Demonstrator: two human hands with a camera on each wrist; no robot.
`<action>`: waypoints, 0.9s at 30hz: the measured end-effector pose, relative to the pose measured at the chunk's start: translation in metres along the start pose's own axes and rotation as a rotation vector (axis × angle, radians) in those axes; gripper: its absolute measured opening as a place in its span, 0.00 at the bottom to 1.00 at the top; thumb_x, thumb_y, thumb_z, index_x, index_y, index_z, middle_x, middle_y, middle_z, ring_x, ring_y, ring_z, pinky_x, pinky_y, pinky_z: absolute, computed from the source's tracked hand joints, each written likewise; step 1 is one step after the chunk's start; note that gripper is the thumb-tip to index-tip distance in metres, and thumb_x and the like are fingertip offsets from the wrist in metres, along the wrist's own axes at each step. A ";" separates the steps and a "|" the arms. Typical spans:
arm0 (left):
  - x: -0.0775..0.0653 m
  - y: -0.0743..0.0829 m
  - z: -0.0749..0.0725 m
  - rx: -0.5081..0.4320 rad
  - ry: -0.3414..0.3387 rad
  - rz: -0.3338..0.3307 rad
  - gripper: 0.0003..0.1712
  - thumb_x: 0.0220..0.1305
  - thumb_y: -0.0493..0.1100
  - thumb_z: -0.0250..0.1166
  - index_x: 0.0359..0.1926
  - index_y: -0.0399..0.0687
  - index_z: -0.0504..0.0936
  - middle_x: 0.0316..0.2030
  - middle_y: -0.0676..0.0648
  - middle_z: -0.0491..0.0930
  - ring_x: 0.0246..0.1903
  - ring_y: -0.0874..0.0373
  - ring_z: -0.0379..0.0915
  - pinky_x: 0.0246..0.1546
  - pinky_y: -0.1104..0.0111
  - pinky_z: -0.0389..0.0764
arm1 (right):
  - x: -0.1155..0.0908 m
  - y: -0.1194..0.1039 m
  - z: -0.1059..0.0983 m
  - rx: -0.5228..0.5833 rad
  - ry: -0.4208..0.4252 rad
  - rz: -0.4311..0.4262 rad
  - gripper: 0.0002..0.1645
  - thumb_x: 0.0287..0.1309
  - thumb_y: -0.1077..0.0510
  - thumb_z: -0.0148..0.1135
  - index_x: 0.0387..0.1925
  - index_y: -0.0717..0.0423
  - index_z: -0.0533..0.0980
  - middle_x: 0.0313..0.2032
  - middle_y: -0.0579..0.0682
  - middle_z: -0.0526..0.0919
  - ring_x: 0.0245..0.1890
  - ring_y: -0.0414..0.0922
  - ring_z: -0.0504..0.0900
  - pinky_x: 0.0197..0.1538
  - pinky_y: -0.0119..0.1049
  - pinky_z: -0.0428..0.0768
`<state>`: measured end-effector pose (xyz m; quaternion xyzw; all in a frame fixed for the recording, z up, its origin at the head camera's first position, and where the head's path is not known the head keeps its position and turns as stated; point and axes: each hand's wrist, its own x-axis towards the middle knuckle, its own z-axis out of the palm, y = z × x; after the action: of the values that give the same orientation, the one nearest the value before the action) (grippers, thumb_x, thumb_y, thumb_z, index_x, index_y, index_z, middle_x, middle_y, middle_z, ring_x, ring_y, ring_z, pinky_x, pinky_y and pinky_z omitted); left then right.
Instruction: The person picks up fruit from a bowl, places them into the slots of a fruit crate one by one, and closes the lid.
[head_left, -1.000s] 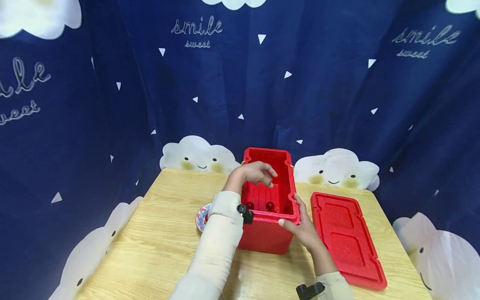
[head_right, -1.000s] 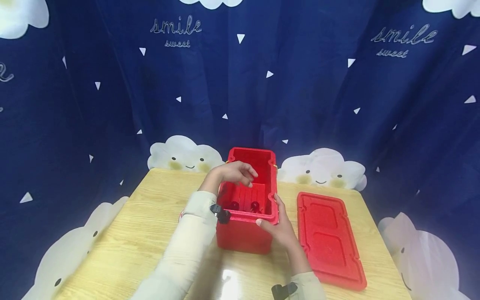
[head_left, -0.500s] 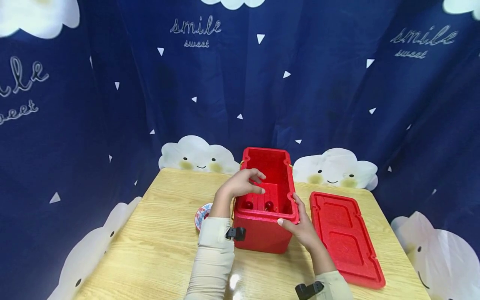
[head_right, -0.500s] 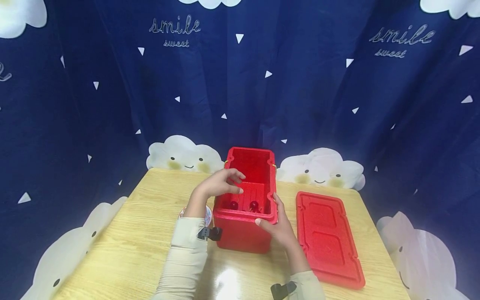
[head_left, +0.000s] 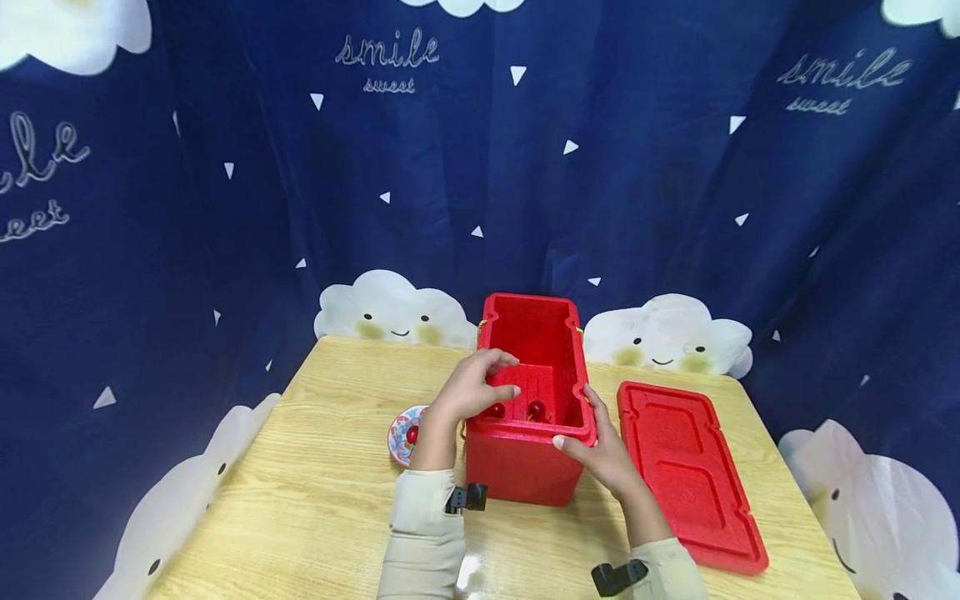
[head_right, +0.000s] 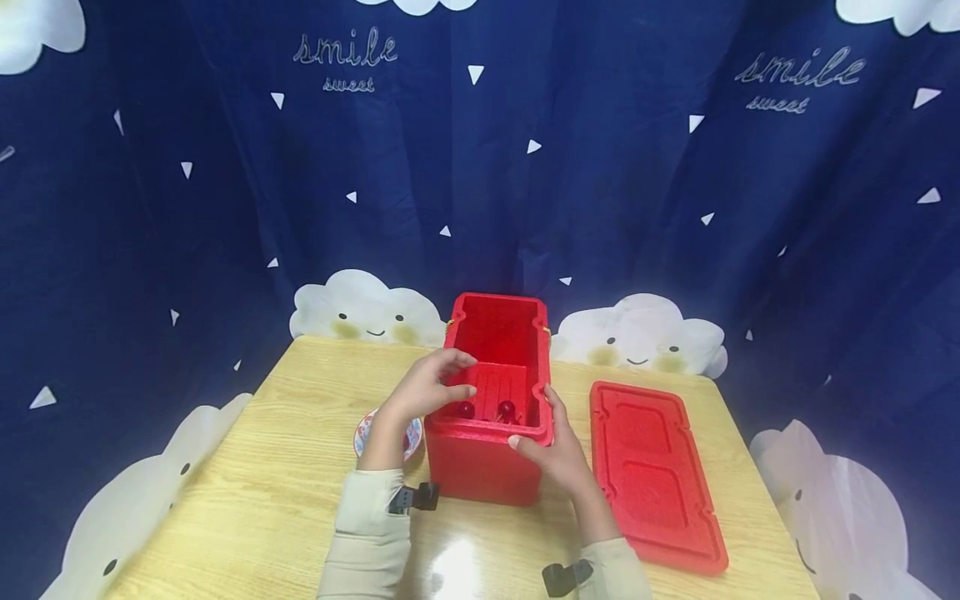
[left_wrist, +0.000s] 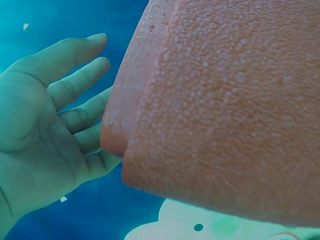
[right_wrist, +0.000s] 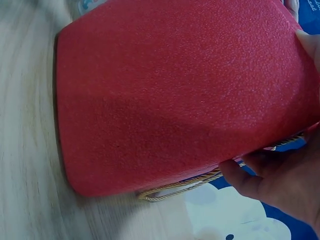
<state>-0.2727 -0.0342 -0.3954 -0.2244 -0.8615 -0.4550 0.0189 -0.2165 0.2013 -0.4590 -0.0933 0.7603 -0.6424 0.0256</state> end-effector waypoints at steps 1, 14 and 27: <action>-0.002 -0.001 0.000 -0.006 0.016 -0.001 0.23 0.50 0.40 0.70 0.50 0.45 0.77 0.46 0.47 0.76 0.45 0.53 0.71 0.44 0.59 0.74 | 0.000 0.000 0.000 -0.007 0.002 0.006 0.58 0.48 0.61 0.69 0.72 0.51 0.42 0.64 0.63 0.58 0.60 0.60 0.63 0.50 0.45 0.74; -0.031 -0.028 -0.010 -0.143 0.195 -0.088 0.23 0.52 0.40 0.69 0.51 0.45 0.78 0.50 0.47 0.73 0.51 0.46 0.68 0.47 0.54 0.72 | 0.006 0.014 -0.003 -0.128 0.047 0.011 0.58 0.46 0.57 0.71 0.71 0.49 0.45 0.64 0.58 0.59 0.60 0.57 0.65 0.52 0.45 0.73; -0.064 -0.062 -0.011 -0.163 0.324 -0.143 0.21 0.50 0.38 0.70 0.48 0.43 0.79 0.48 0.45 0.75 0.47 0.49 0.70 0.46 0.54 0.72 | 0.010 0.009 -0.003 -0.147 0.047 0.053 0.62 0.40 0.51 0.75 0.70 0.49 0.44 0.61 0.59 0.62 0.57 0.57 0.68 0.46 0.45 0.77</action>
<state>-0.2428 -0.0970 -0.4523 -0.0873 -0.8212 -0.5538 0.1066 -0.2277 0.2037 -0.4667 -0.0596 0.8080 -0.5859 0.0176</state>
